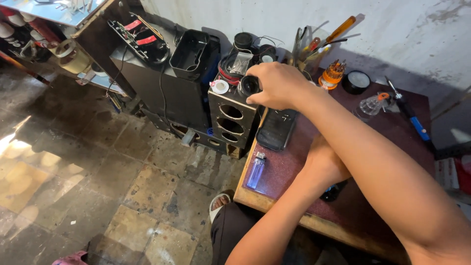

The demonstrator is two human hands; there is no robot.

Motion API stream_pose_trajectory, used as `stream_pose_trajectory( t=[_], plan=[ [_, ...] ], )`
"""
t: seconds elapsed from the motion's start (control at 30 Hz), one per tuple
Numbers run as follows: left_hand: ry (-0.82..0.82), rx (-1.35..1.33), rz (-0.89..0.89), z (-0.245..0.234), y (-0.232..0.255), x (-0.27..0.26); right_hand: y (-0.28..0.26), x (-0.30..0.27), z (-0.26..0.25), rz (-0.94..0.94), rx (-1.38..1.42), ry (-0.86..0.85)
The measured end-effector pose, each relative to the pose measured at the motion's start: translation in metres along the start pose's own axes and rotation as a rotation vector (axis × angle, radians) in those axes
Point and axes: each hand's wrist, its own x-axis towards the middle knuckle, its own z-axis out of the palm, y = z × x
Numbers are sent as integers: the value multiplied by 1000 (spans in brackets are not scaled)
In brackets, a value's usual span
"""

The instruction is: The person disassembles a small electronic device, likely a flashlight, by removing its casing and lens. They then use a pair of yellow-handled pliers to strip the insulation from the ends of two wires connected to the device's internal circuit board.

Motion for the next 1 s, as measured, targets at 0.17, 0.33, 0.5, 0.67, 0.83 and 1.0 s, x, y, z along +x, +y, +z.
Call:
stream_pose_trajectory(
  t=[0.17,0.33,0.5,0.67,0.83,1.0],
  plan=[
    [25,-30,26,0,-6,6,10,-38,1,-225,1,309],
    [14,-61,57,-18,-16,6,15,-107,-7,-344,-44,583],
    [-18,-111,106,-18,-22,1,16,-187,-19,-213,93,717],
    [50,-132,231,-35,-7,0,58,-238,4,93,246,869],
    [37,-74,206,-37,-17,7,109,-283,36,418,378,933],
    [66,-39,116,-41,-8,9,125,-304,53,819,648,836]
  ],
)
